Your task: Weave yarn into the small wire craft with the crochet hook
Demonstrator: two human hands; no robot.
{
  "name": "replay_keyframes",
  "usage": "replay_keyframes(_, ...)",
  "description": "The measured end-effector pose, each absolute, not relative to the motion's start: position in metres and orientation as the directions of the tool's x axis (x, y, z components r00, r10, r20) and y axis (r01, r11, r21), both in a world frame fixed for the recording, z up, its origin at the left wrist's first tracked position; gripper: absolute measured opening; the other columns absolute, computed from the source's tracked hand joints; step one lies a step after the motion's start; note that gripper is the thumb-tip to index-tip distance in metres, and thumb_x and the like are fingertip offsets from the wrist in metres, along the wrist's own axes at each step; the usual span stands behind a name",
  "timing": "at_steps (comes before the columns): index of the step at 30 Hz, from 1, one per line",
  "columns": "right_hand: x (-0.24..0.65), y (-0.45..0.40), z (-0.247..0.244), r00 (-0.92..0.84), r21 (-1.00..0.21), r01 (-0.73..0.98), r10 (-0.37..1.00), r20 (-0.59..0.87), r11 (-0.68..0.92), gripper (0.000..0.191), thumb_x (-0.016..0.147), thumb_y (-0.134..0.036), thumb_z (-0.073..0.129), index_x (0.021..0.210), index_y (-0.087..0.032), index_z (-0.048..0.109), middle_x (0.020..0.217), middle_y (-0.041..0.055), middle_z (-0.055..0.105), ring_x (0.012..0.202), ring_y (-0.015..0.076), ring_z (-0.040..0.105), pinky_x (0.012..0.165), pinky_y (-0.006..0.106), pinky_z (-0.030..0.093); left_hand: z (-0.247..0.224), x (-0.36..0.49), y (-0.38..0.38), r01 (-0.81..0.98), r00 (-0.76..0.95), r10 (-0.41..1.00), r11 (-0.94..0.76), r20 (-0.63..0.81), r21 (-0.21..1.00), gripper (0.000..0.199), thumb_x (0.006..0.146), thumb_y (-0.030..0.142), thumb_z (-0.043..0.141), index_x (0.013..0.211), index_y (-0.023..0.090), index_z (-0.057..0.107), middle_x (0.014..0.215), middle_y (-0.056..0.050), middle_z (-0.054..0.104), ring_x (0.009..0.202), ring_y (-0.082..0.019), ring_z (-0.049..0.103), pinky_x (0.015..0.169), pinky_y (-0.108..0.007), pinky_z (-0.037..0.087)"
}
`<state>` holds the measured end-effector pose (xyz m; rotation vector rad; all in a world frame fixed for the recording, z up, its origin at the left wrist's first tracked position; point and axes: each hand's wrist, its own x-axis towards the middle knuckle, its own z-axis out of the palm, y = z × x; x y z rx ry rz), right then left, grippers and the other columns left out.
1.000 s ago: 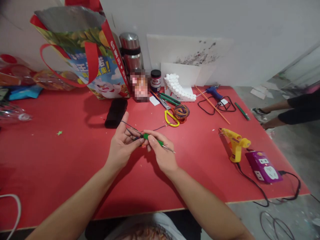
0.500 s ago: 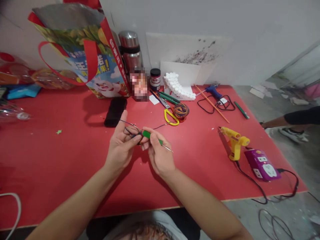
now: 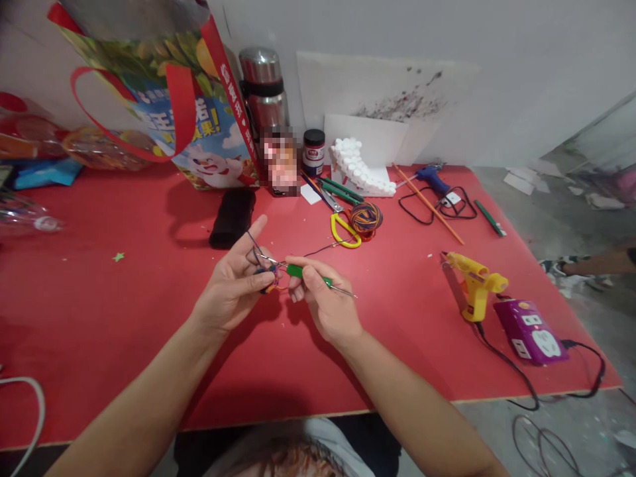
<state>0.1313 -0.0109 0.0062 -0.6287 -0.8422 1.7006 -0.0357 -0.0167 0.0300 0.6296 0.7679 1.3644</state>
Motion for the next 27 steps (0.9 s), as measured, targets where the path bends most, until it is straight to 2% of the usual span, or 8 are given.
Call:
replay_keyframes(8,0.134,-0.012,0.009,-0.263,-0.832,-0.545,0.964,0.048,-0.107,0.024,0.095,-0.043,0.077,0.110,-0.027,0.086,0.074,0.0010,0.068,0.062,0.0113,0.054,0.062,0.028,0.047,0.035,-0.041,-0.017,-0.584,0.041,0.997,0.082,-0.071,0.808,0.102,0.072,0.005,0.089,0.162,0.029,0.048,0.082,0.005,0.066,0.065,-0.007,0.064,0.064,-0.015,0.056)
replay_keyframes(22,0.138,-0.014,0.006,-0.251,-0.873,-0.480,0.967,0.042,-0.087,0.027,0.097,-0.046,0.074,0.111,-0.026,0.085,0.077,0.0018,0.070,0.062,0.0121,0.054,0.063,0.030,0.049,0.037,-0.048,-0.018,-0.602,0.083,0.992,0.122,-0.090,0.789,0.093,0.072,0.003,0.087,0.157,0.024,0.056,0.084,0.003,0.067,0.070,-0.009,0.067,0.064,-0.017,0.055)
replay_keyframes(27,0.142,-0.014,0.006,-0.251,-0.892,-0.451,0.963,0.098,-0.027,0.025,0.099,-0.044,0.072,0.113,-0.028,0.085,0.079,0.0022,0.070,0.065,0.0132,0.057,0.064,0.030,0.049,0.037,-0.048,-0.018,-0.577,0.062,0.996,0.083,-0.057,0.812,0.092,0.072,0.006,0.088,0.157,0.026,0.056,0.083,0.003,0.066,0.069,-0.009,0.066,0.064,-0.016,0.055)
